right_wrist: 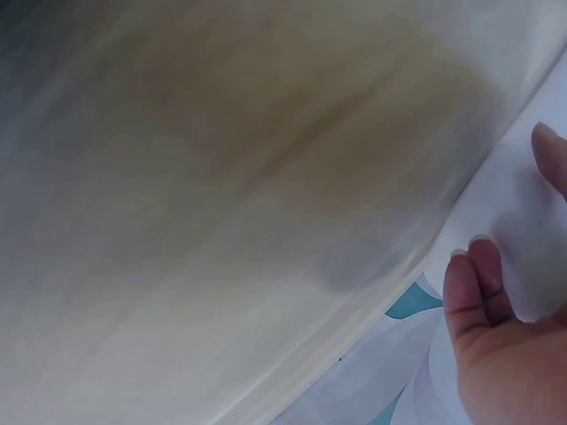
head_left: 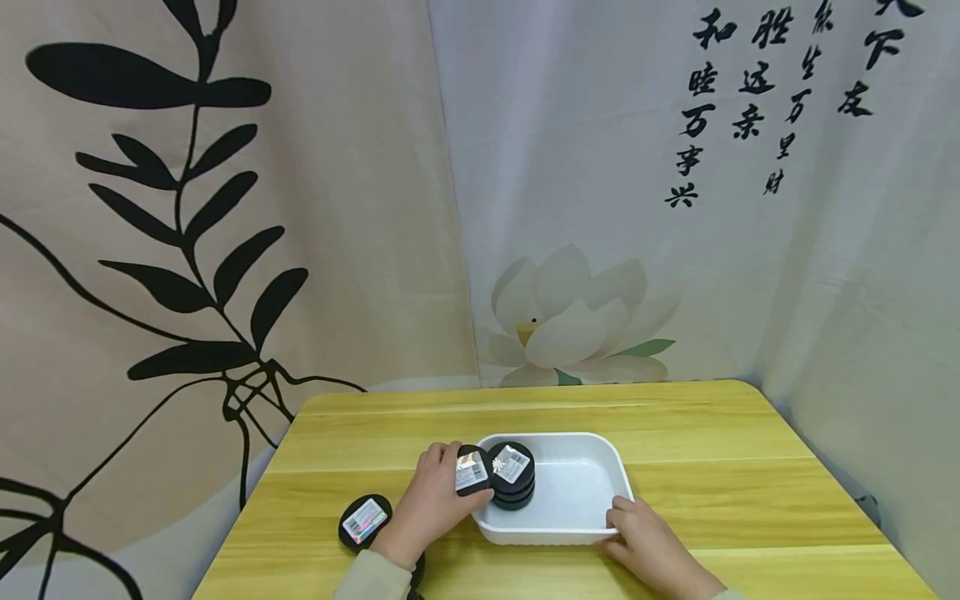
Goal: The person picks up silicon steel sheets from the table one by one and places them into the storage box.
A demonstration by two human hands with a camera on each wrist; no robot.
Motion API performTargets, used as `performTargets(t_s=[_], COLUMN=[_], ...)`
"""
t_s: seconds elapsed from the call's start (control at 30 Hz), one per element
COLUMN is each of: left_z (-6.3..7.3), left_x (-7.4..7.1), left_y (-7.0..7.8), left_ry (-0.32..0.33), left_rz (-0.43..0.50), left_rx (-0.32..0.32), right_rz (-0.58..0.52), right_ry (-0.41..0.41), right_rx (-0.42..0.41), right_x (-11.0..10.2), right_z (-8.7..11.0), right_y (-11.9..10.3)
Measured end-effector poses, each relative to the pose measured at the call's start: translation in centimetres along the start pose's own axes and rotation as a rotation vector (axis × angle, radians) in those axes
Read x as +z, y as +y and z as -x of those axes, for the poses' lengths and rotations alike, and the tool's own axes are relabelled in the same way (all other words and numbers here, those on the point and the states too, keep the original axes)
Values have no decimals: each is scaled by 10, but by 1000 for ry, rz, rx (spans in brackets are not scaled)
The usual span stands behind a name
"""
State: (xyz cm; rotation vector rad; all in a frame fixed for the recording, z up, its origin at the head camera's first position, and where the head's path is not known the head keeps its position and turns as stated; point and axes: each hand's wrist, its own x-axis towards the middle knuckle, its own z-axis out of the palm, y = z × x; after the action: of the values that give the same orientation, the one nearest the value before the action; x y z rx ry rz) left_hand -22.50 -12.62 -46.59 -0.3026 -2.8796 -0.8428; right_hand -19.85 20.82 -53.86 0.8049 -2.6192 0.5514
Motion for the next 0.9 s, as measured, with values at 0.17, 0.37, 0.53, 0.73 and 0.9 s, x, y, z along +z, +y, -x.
performTargets(t_s=[0.17,0.37,0.53,0.73,0.9], left_z=[-3,-8,-13,-21,-25], left_x=[4,6,8,14,17], left_y=[2,6,11,17,22], left_ry=[10,0,-13,-33,-67], left_rz=[-5,3,10,37,48], left_rx=[18,37,45,49,40], right_rz=[5,3,3,10,-11], right_ry=[3,-1,10,5,-65], right_rx=[4,10,1,5,59], right_x=[0,-1,-1,-1,-3], right_z=[-1,-1,-1,-3,-1], right_y=[-1,-2,-1,0,-1])
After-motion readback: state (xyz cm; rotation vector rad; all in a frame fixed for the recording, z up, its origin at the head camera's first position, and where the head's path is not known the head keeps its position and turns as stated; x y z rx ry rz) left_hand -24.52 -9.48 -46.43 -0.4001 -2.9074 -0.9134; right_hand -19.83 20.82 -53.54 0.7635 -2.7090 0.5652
